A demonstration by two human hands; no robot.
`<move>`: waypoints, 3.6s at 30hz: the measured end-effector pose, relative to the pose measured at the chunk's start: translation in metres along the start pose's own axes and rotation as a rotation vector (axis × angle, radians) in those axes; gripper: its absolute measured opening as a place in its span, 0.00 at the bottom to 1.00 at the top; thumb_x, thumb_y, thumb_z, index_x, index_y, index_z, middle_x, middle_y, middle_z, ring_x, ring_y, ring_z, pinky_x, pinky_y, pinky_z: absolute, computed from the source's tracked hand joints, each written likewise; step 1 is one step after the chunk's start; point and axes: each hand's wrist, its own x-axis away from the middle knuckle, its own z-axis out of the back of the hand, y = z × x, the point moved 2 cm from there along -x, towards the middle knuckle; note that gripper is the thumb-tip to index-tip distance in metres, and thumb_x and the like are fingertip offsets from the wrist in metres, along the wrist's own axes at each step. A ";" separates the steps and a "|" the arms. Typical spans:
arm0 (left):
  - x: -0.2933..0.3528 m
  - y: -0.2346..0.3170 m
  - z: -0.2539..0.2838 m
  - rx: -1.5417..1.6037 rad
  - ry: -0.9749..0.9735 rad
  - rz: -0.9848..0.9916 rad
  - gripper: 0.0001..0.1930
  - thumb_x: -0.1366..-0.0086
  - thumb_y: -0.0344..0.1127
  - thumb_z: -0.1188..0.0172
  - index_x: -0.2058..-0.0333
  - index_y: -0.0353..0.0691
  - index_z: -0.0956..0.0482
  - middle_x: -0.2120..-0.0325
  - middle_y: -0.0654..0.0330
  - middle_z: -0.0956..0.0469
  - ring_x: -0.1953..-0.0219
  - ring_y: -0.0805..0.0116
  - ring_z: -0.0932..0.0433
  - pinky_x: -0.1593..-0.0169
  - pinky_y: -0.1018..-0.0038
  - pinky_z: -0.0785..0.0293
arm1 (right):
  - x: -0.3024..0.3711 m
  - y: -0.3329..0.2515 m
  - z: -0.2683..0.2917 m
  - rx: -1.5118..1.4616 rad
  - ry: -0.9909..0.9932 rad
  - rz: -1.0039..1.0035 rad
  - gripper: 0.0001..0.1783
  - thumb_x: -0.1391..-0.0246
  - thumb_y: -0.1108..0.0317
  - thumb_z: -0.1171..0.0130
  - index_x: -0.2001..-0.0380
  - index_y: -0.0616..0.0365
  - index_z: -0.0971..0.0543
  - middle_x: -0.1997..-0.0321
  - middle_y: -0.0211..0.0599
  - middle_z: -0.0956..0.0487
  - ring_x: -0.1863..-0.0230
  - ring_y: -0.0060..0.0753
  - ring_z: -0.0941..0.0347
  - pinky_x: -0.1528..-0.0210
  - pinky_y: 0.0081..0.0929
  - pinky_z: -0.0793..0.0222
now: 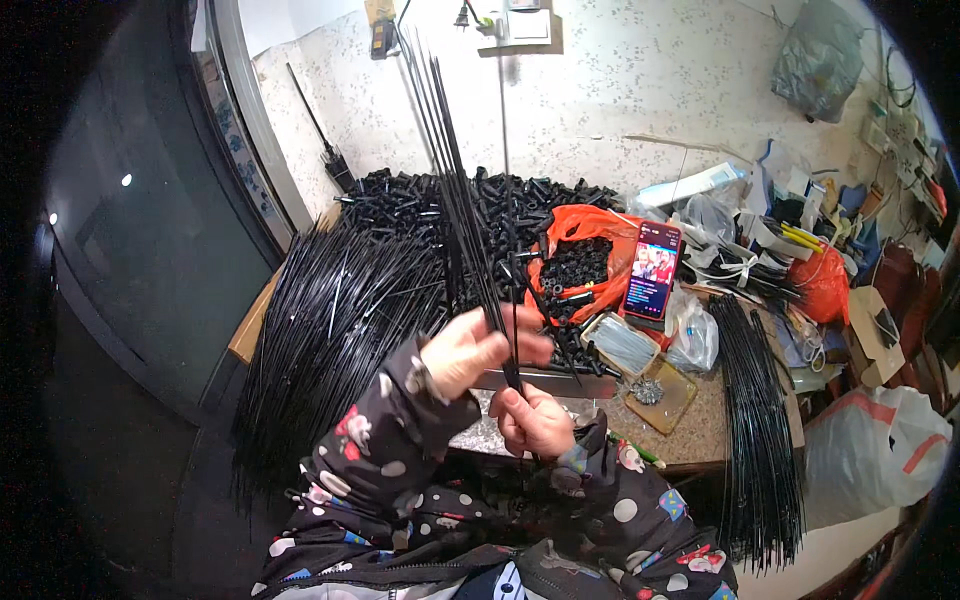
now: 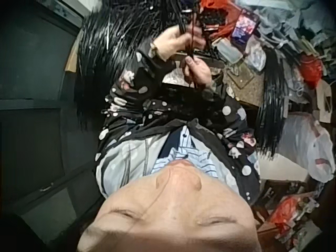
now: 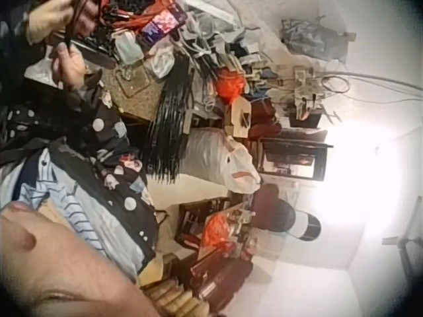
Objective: Assembling and crimping connectors onto black electrical cables at a workbench.
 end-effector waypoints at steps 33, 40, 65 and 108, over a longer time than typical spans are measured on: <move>-0.028 -0.027 -0.019 0.447 0.262 -0.075 0.12 0.41 0.31 0.48 0.58 0.35 0.31 0.71 0.57 0.25 0.69 0.67 0.24 0.64 0.73 0.26 | 0.043 0.010 0.011 0.837 0.369 0.333 0.41 0.58 0.63 0.39 0.44 0.61 0.48 0.63 0.44 0.28 0.64 0.37 0.30 0.63 0.26 0.36; 0.009 -0.052 0.005 0.351 0.262 0.153 0.15 0.41 0.32 0.48 0.56 0.34 0.31 0.65 0.53 0.25 0.63 0.65 0.25 0.57 0.71 0.28 | 0.044 0.047 -0.001 -0.250 0.168 0.049 0.11 0.42 0.65 0.58 0.59 0.59 0.37 0.83 0.32 0.36 0.92 0.17 0.48 0.87 0.14 0.49; 0.186 0.002 0.248 -1.377 1.259 0.355 0.12 0.46 0.44 0.45 0.73 0.41 0.28 0.74 0.52 0.26 0.68 0.52 0.26 0.65 0.61 0.31 | 0.022 0.016 0.045 0.179 0.373 0.188 0.10 0.43 0.63 0.56 0.64 0.58 0.34 0.87 0.28 0.37 0.94 0.16 0.47 0.91 0.12 0.51; 0.066 -0.195 0.004 -1.336 0.035 -0.193 0.24 0.51 0.43 0.40 0.55 0.40 0.30 0.54 0.51 0.32 0.46 0.52 0.40 0.45 0.52 0.48 | -0.025 -0.019 0.074 -0.201 0.053 0.115 0.45 0.48 0.35 0.76 0.46 0.69 0.44 0.54 0.54 0.29 0.54 0.49 0.31 0.53 0.40 0.34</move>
